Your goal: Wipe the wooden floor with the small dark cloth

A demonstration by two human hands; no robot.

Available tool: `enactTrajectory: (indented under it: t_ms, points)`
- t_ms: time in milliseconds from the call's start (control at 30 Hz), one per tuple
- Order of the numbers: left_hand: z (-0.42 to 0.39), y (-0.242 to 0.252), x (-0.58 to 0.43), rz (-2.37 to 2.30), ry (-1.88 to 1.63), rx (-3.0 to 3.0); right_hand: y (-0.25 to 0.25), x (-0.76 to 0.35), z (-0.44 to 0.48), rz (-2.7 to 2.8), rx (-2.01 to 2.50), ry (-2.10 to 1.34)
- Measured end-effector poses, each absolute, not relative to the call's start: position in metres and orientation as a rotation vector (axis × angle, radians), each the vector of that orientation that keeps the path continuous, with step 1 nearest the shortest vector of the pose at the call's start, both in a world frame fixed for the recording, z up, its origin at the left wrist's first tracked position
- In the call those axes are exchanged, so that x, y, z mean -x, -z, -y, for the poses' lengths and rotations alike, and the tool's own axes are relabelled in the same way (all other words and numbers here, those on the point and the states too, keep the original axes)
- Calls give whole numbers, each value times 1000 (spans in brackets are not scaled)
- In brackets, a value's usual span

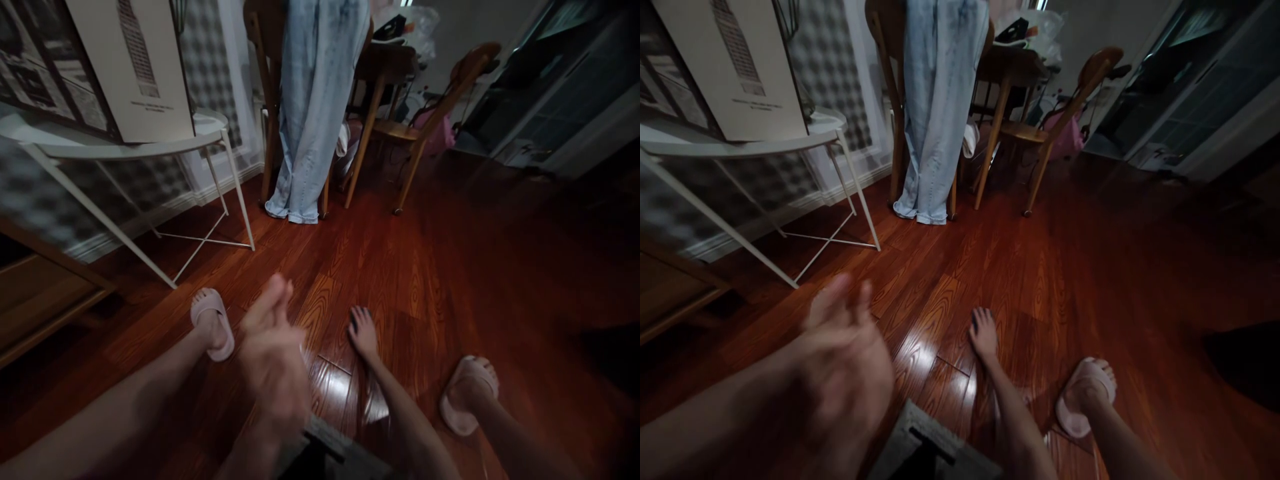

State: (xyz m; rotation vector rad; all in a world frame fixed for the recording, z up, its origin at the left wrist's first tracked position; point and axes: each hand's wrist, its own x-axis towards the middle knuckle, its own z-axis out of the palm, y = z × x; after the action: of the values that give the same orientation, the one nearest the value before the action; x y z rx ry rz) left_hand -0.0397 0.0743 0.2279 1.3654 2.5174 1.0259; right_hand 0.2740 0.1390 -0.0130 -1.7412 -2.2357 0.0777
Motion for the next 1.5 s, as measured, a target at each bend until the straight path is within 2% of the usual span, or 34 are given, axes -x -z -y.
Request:
enactTrajectory:
  t_ms: [67, 133, 300, 367, 433, 533, 700, 833, 967, 1133, 1333, 1500]
  points:
    - [-79, -213, 0, -2243, -1260, -1639, 12, -341, -130, 1983, 1997, 61]
    - [-82, -179, -21, -2004, -1352, -1845, 16, -393, -114, 1732, 2177, 161]
    - [-48, -42, 11, -2274, -789, -1807, 37, -417, -92, 1103, 2423, 337]
    - [-26, -1, 29, -2406, -649, -1796, 37, -385, -99, 1124, 2409, 346]
    - [-10, 18, 37, -2450, -552, -1872, 32, -336, -109, 1363, 2331, 294]
    - [-4, 22, 33, -2523, -454, -1921, 26, -240, -118, 1882, 2070, 85]
    - [-12, 24, 30, -2573, -406, -1980, 23, -87, -114, 2340, 1501, -217]
    - [-11, 34, 36, -2567, -459, -2007, 13, -49, -144, 2482, 1233, -295]
    - [-10, 33, 37, -2517, -484, -1979, 6, -99, -202, 2395, 1393, -257]
    - [-10, 26, 35, -2546, -482, -1981, 6, -227, -237, 2084, 1791, -136]
    - [-10, 22, 35, -2563, -460, -1983, 11, -366, -190, 1714, 2145, 23]
    - [-11, 23, 35, -2575, -476, -1984, 29, -386, -144, 1415, 2326, 178]
